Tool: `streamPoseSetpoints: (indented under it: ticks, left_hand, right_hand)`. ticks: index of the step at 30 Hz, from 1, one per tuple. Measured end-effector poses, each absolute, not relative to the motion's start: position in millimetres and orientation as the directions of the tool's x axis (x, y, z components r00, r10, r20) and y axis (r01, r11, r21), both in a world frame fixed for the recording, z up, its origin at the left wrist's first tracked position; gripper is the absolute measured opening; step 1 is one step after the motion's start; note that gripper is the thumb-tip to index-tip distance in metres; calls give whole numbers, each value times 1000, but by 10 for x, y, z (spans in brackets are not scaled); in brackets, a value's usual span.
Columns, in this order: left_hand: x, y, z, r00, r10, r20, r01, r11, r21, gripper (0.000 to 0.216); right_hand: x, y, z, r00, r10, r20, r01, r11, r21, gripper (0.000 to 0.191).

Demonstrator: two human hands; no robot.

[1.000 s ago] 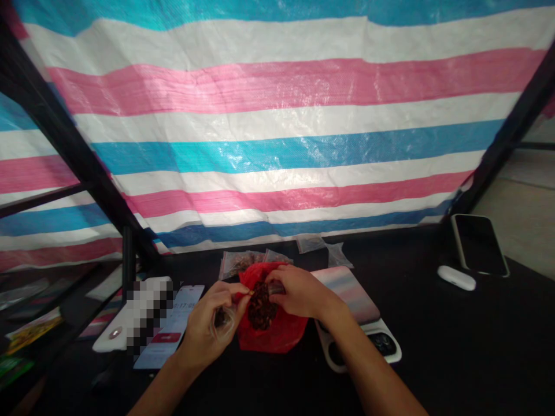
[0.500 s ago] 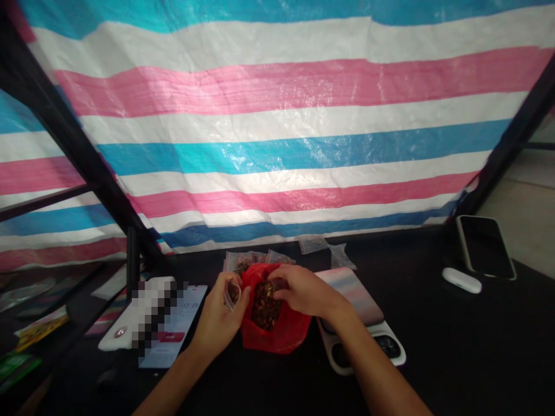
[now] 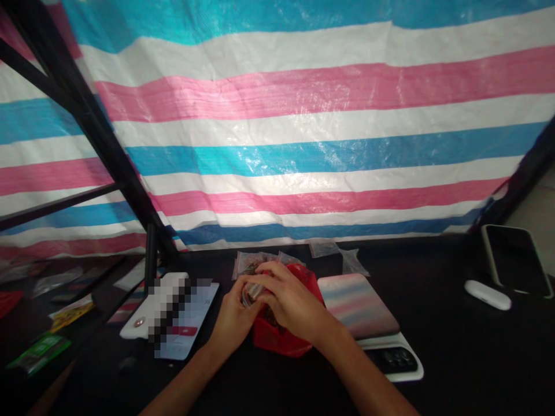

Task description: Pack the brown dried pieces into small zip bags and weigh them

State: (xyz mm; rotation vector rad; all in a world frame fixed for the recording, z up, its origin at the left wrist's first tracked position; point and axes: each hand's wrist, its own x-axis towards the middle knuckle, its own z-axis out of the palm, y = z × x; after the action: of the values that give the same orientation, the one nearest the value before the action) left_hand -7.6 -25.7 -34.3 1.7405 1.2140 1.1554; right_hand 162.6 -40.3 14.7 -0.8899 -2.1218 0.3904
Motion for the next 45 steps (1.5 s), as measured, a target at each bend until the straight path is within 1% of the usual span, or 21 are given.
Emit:
streamPoseSetpoints:
  ticks: [2,4,8,11,13,15,18,21,25,26,27,29,31,33,35,38,40,41,43,45]
  left_hand:
    - [-67,-269,-340,162,948,274,302,-312,901,24]
    - [-55,-281,-332,158,946,284,275,-318,907,25]
    - [-34,-279,-337,140,947,290,206,-314,927,26]
    - [-35,-255,-351,65,946,319,218,-325,920,23]
    - [-47,-238,-353,0,934,357,225,-348,910,23]
    - [-65,-227,-350,-75,913,402,232,-376,897,27]
    - [-95,-225,-350,-135,885,445,247,-405,881,38]
    - [-121,-235,-381,-72,885,460,239,-432,870,48]
    - [-145,-237,-445,30,856,516,200,-511,836,61]
    - [-150,-233,-452,29,852,522,214,-516,830,63]
    - [-155,-228,-452,20,856,517,248,-505,826,64]
    - [-163,-218,-432,-7,876,482,366,-446,817,59]
    - [-166,-214,-392,-21,891,453,489,-386,782,47]
    - [-161,-221,-348,7,885,466,544,-394,741,34]
    - [-148,-243,-317,76,854,514,522,-474,710,30]
    - [-126,-290,-304,181,804,566,416,-585,697,38]
    - [-119,-316,-308,225,794,565,338,-607,719,41]
    - [-118,-324,-309,236,797,556,308,-604,735,39]
    - [-124,-329,-306,239,804,545,277,-594,755,35]
    - [-135,-320,-296,240,794,558,303,-607,734,37]
  right_hand:
    - [1614,-415,140,-469,664,582,491,744,-453,50]
    - [1616,-415,139,-478,645,597,503,758,-416,51]
    - [1656,-378,142,-417,677,606,530,723,-442,43]
    - [1742,-336,155,-327,722,609,586,661,-469,38]
    - [1807,-319,172,-339,747,572,630,632,-452,36]
    - [1842,-327,195,-388,762,518,653,624,-430,39]
    - [1784,-389,241,-420,747,516,604,654,-456,41]
    - [1625,-479,266,-463,705,537,536,705,-464,31]
    - [1471,-528,225,-485,702,521,585,703,-403,11]
    - [1464,-521,209,-473,698,538,587,705,-398,7]
    - [1468,-509,192,-458,688,563,578,712,-400,9]
    - [1495,-478,163,-414,672,614,551,722,-419,14]
    - [1523,-450,140,-355,678,643,534,712,-456,16]
    - [1537,-434,127,-307,691,654,513,699,-498,16]
    - [1539,-431,128,-281,703,653,485,691,-535,16]
    - [1532,-444,154,-197,740,643,437,653,-618,15]
    - [1521,-453,180,-104,771,628,360,618,-699,17]
    - [1511,-454,192,-85,788,609,305,603,-737,22]
    - [1490,-446,212,-96,823,560,214,567,-796,31]
    - [1490,-425,234,-106,849,518,167,529,-832,30]
